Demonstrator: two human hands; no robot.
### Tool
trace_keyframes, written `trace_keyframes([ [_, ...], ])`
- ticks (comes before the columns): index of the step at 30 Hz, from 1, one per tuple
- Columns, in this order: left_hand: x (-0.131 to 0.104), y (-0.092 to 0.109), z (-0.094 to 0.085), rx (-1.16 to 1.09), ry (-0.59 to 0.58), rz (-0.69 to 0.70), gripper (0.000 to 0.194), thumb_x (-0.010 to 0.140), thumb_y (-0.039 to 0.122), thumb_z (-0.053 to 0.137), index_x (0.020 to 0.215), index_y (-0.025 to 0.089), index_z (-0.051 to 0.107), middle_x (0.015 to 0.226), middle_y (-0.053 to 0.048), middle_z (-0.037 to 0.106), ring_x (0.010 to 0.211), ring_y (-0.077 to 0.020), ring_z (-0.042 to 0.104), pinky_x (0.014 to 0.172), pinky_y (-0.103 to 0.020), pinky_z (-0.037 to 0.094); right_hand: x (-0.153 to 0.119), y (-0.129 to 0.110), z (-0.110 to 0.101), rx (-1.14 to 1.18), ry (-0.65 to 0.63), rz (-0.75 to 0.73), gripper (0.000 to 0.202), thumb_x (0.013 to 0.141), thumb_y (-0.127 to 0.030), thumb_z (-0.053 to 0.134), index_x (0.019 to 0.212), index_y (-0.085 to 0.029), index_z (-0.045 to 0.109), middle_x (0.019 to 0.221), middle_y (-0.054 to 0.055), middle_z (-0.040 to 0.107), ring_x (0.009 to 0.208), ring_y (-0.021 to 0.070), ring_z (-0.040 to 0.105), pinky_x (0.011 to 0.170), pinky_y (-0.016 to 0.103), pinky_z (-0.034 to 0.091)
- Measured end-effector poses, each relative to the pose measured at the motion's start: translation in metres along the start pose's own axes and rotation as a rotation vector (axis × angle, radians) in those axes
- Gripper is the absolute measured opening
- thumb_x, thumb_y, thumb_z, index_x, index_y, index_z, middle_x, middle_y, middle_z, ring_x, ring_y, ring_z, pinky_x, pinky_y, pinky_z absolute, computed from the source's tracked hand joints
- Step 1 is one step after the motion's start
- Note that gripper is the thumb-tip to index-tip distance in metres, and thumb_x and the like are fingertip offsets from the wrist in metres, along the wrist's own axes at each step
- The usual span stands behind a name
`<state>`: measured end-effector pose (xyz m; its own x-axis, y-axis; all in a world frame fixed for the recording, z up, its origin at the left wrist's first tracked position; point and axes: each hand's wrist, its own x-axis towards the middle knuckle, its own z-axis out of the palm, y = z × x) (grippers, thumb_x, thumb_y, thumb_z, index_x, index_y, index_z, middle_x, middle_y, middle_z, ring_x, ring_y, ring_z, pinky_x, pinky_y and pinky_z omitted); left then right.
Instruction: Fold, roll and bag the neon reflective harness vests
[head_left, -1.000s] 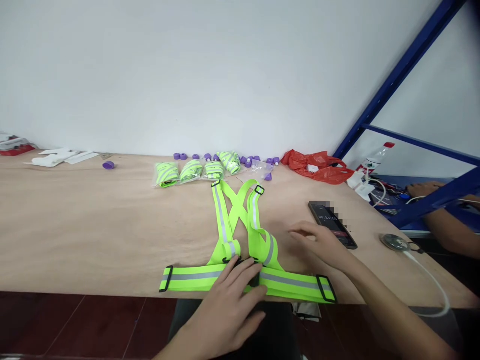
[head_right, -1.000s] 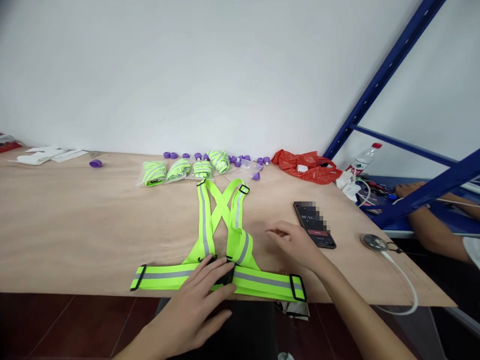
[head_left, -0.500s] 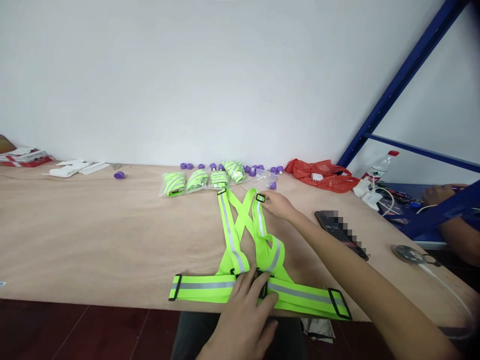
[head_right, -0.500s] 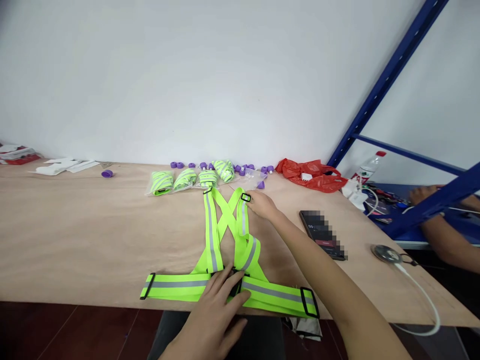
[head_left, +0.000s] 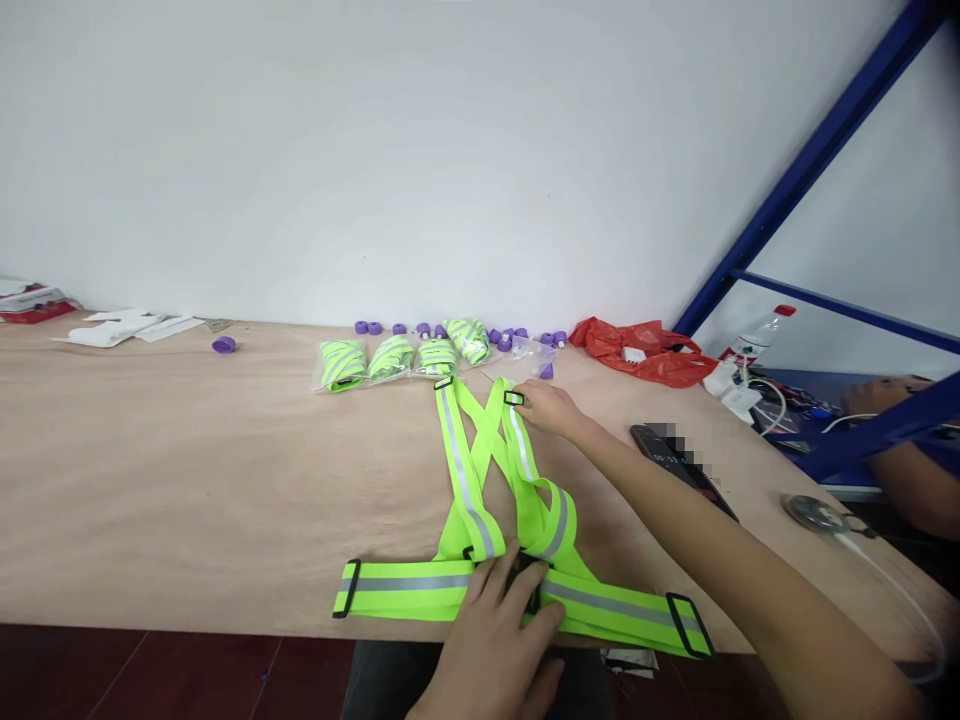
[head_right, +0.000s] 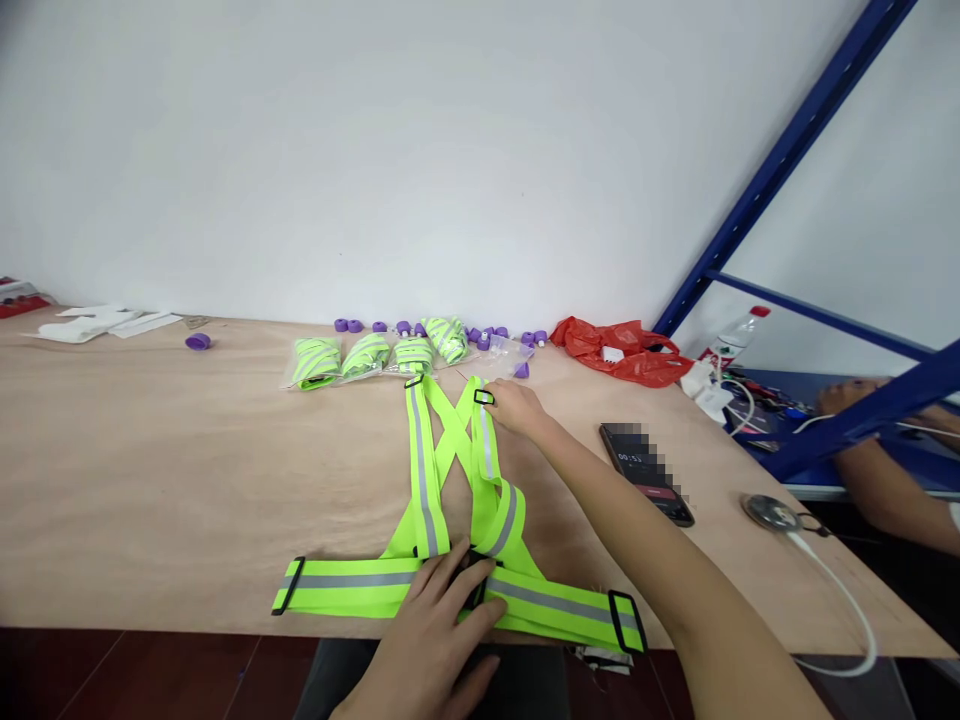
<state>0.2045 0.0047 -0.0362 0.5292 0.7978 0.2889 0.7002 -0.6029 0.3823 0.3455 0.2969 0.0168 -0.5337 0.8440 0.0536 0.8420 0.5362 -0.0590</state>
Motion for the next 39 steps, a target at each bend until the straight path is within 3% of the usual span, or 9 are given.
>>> trace_keyframes([
  [13,0.001,-0.004,0.007,0.061,0.031,0.043,0.041,0.09,0.046,0.064,0.123,0.023,0.058,0.142,-0.01,0.056,0.139,-0.0422,0.043,0.107,-0.057,0.043,0.015,0.003,-0.03,-0.1,-0.009,-0.008,0.025,0.093,-0.034,0.053,0.106,-0.021,0.07,0.113,0.01,0.073,0.1,0.0259,0.065,0.074,0.029,0.044],
  [29,0.001,-0.008,0.018,0.148,0.1,0.088,0.045,0.085,0.052,0.069,0.119,0.025,0.06,0.14,-0.009,0.059,0.131,-0.0403,0.051,0.102,-0.053,0.046,0.034,0.011,-0.053,-0.089,0.006,0.071,0.031,0.089,-0.027,0.055,0.116,-0.022,0.071,0.116,0.008,0.074,0.099,0.0261,0.066,0.07,0.03,0.043],
  [34,-0.001,-0.013,0.031,0.169,0.142,0.114,0.05,0.081,0.055,0.072,0.121,0.026,0.061,0.138,-0.01,0.059,0.132,-0.0406,0.048,0.103,-0.051,0.044,0.045,0.012,-0.05,-0.095,-0.014,0.108,0.029,0.086,-0.026,0.058,0.112,-0.022,0.072,0.116,0.008,0.074,0.102,0.0255,0.066,0.072,0.029,0.044],
  [39,0.0,-0.019,0.043,0.201,0.268,0.152,0.049,0.081,0.06,0.071,0.118,0.029,0.062,0.136,-0.007,0.061,0.127,-0.0366,0.054,0.101,-0.047,0.047,0.048,0.008,-0.028,-0.1,-0.047,0.171,0.026,0.086,-0.024,0.06,0.108,-0.022,0.073,0.113,0.009,0.074,0.101,0.0265,0.067,0.076,0.03,0.046],
])
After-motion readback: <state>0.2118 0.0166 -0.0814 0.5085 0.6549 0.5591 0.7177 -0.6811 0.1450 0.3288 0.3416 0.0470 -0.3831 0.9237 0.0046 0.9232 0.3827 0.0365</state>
